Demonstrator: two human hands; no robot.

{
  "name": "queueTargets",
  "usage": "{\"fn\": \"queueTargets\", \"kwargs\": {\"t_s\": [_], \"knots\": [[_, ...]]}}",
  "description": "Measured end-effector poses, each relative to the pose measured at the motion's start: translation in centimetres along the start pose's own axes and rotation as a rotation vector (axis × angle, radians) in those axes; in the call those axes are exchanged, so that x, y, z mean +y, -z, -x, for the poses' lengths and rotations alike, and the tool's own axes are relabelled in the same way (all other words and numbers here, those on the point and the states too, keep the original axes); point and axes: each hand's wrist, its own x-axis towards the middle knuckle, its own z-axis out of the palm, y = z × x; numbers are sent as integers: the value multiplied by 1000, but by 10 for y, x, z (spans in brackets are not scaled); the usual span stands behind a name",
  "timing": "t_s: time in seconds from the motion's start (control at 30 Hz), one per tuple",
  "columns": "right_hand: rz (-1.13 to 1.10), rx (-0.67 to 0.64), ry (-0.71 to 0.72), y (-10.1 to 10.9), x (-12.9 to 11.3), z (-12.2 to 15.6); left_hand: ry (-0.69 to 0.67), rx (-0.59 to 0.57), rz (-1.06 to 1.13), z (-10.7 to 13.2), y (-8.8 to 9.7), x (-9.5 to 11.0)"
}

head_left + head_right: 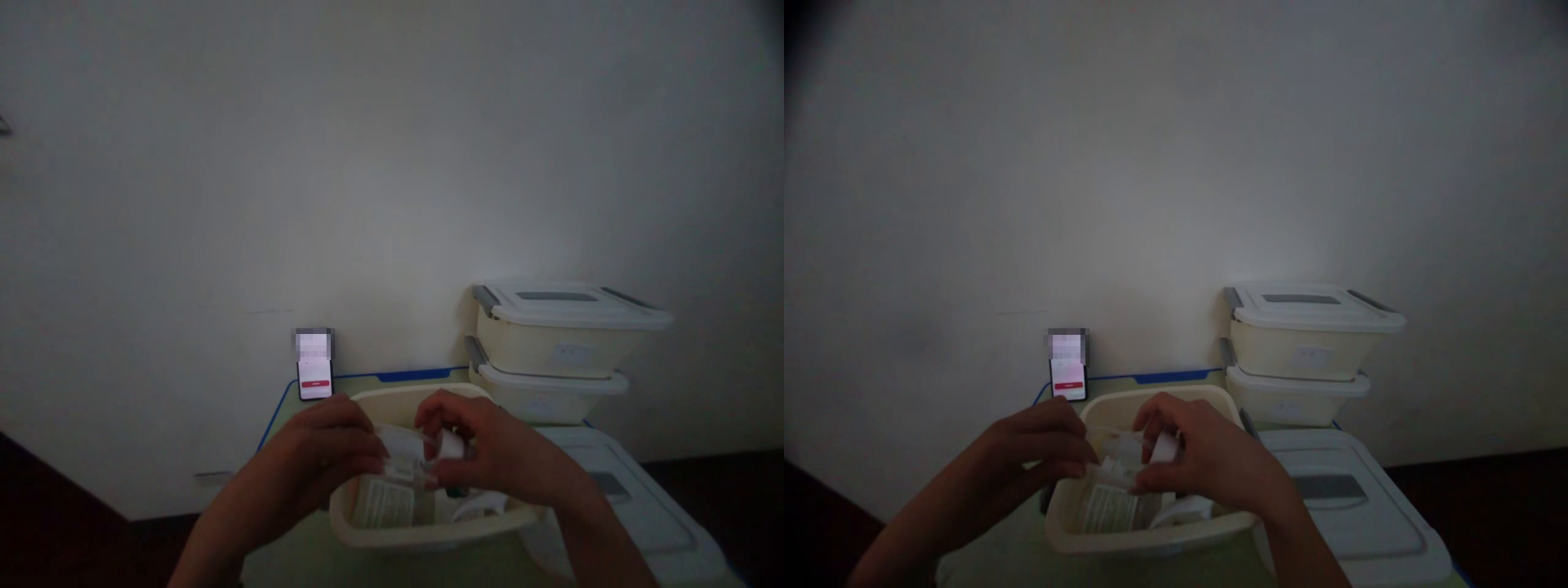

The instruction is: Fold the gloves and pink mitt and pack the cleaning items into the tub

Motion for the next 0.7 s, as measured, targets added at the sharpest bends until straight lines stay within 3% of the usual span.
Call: {"fn": "queueTargets", "kwargs": {"t_s": [0.13, 0.23, 0.4, 0.57, 0.7], "knots": [[-4, -9, 1, 7, 9, 3, 87, 325, 433, -4, 4, -24], [41, -1, -5, 12, 11, 6, 211, 483, 708, -10, 1, -39], [134, -54, -103, 20, 6, 15, 247, 755, 1081, -15, 2, -36], [144, 44, -152, 20, 1, 18, 149, 772, 1340, -14, 1, -20], [118, 165, -140, 14, -4, 14, 29, 563, 1210, -14, -10, -13]]}}
